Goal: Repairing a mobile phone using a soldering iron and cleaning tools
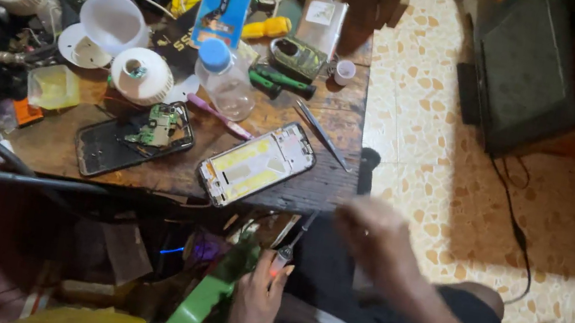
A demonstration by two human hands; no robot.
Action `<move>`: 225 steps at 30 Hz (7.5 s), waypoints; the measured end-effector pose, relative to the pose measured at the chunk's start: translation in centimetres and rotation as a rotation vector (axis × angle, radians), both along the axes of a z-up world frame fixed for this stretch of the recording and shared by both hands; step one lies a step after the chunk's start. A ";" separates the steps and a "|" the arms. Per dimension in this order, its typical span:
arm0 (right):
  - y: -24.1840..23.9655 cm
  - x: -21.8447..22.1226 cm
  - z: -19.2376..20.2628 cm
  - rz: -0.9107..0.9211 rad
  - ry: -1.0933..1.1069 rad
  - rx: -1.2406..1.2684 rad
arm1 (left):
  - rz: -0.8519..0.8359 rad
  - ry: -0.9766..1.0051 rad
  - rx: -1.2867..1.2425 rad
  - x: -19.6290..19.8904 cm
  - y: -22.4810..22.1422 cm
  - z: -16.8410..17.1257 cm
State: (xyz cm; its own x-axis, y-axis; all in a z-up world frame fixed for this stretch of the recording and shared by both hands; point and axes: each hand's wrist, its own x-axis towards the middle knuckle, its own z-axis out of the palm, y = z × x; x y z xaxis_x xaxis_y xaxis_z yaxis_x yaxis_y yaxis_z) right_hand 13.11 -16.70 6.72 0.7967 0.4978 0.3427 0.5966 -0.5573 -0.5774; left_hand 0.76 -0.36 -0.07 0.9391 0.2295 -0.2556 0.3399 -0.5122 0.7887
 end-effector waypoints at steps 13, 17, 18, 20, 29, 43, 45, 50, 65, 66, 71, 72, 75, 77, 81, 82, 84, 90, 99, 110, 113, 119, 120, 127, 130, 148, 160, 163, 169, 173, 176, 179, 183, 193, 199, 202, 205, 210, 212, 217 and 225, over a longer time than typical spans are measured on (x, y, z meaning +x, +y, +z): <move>-0.2 1.3 1.3 0.051 0.042 0.087 | -0.014 -0.086 -0.022 0.0 0.2 1.0; -0.3 0.5 0.7 0.012 0.074 0.015 | -0.023 -0.167 -0.036 -0.5 0.0 -0.1; -0.1 0.9 0.7 0.054 0.051 0.064 | 0.002 -0.183 -0.047 -0.1 -0.1 -0.7; 0.0 0.9 0.4 0.020 0.040 0.002 | 0.005 -0.223 -0.014 -0.5 0.0 -2.2; 0.2 0.2 1.8 -0.027 0.070 0.056 | -0.022 -0.273 0.087 -0.8 0.5 -3.5; 0.2 8.5 0.8 -0.147 -0.064 -0.036 | -0.048 -0.252 -0.247 -0.6 1.2 3.4; 1.2 10.4 -0.1 -0.112 -0.035 -0.011 | -0.095 -0.370 -0.515 -0.2 1.3 5.7; 3.6 10.8 0.0 0.015 -0.010 0.077 | -0.064 -0.334 -0.652 0.6 1.4 8.5; -1.7 -8.0 -2.0 0.625 0.903 0.300 | -0.084 -0.398 -0.782 3.0 0.4 13.1; -1.6 -11.3 -3.5 0.166 0.910 0.246 | -0.102 -0.382 -0.860 2.9 -0.1 12.8; -0.1 -10.6 -9.3 -0.089 0.669 0.567 | -0.178 -0.324 -0.960 2.6 -1.0 14.3; 0.3 -10.3 -10.4 -0.180 0.561 0.693 | -0.199 -0.343 -0.726 2.6 -0.9 14.5; 1.6 -8.9 -11.7 -0.369 0.329 0.935 | -0.256 -0.423 -0.717 3.2 -0.5 15.3; 4.4 -8.7 -5.2 -0.298 0.403 1.247 | -0.272 -0.463 -0.687 3.4 -0.3 15.2; 7.5 -7.5 2.7 -0.178 0.417 1.361 | -0.293 -0.525 -0.644 4.0 0.0 15.0; 7.7 -7.4 2.1 -0.187 0.411 1.357 | -0.300 -0.522 -0.653 4.0 -0.1 14.6; 7.8 -7.1 1.0 -0.304 0.301 1.579 | -0.315 -0.535 -0.700 4.2 -0.2 13.8; 1.9 -5.8 -3.3 0.069 0.242 1.710 | -0.280 -0.538 -0.486 5.3 0.9 11.2; -1.0 -5.7 -0.8 -0.289 0.395 1.594 | -0.069 -0.707 0.011 9.7 5.6 10.3; -0.6 -4.4 -4.6 -0.271 0.439 1.288 | 0.349 -0.549 0.084 5.2 10.9 8.8; 1.2 -3.2 -4.3 -0.248 0.459 1.264 | 0.210 -0.592 0.150 7.2 10.4 9.3; 2.6 -1.8 -5.9 -0.231 0.483 1.287 | 0.014 -0.552 0.439 11.9 9.2 9.2; 3.3 -1.6 -5.4 -0.209 0.411 1.223 | 0.011 -0.518 0.485 12.4 9.1 8.9; 4.3 0.4 -3.2 -0.225 0.428 1.045 | -0.024 -0.454 0.391 13.7 9.4 8.1; 4.1 0.6 -3.6 -0.340 0.502 1.001 | -0.037 -0.424 0.361 14.2 9.7 8.0; 3.0 0.6 -4.5 -0.373 0.482 0.831 | -0.023 -0.437 0.309 15.0 9.3 7.8; 3.3 0.6 -4.8 -0.352 0.464 0.865 | -0.039 -0.459 0.343 15.1 9.1 7.5; 3.4 0.7 -4.7 -0.340 0.466 0.878 | -0.025 -0.463 0.337 15.0 9.0 7.5; 3.7 0.9 -4.7 -0.314 0.431 0.874 | -0.031 -0.427 0.318 14.9 9.1 7.6; 3.5 0.8 -4.3 -0.318 0.472 0.915 | -0.026 -0.441 0.314 14.9 9.0 7.5; 3.4 0.7 -4.1 -0.318 0.503 0.891 | -0.030 -0.432 0.320 14.9 9.0 7.5; 3.7 0.8 -4.2 -0.347 0.468 0.888 | -0.032 -0.423 0.315 14.9 9.0 7.3; 3.4 0.6 -5.2 -0.342 0.474 0.969 | -0.032 -0.425 0.313 14.9 9.0 7.3; 3.1 0.2 -5.4 -0.398 0.506 1.012 | -0.031 -0.427 0.355 14.8 8.9 7.8; 3.0 0.3 -5.6 -0.359 0.486 1.012 | -0.035 -0.442 0.374 14.9 8.7 7.6; 2.9 0.3 -5.8 -0.376 0.472 1.010 | -0.020 -0.441 0.391 15.0 8.7 7.5; 2.9 0.3 -5.7 -0.369 0.477 0.987 | -0.015 -0.450 0.358 14.9 8.7 7.3; 3.2 0.4 -5.5 -0.403 0.449 0.978 | -0.011 -0.448 0.376 15.0 8.6 7.6; 3.4 0.6 -5.5 -0.369 0.447 1.017 | -0.015 -0.443 0.379 15.0 8.6 7.5; 3.0 0.4 -6.0 -0.363 0.463 1.063 | 0.005 -0.454 0.377 15.1 8.6 7.4; 3.3 0.6 -5.4 -0.380 0.439 0.976 | 0.001 -0.444 0.382 15.1 8.5 7.4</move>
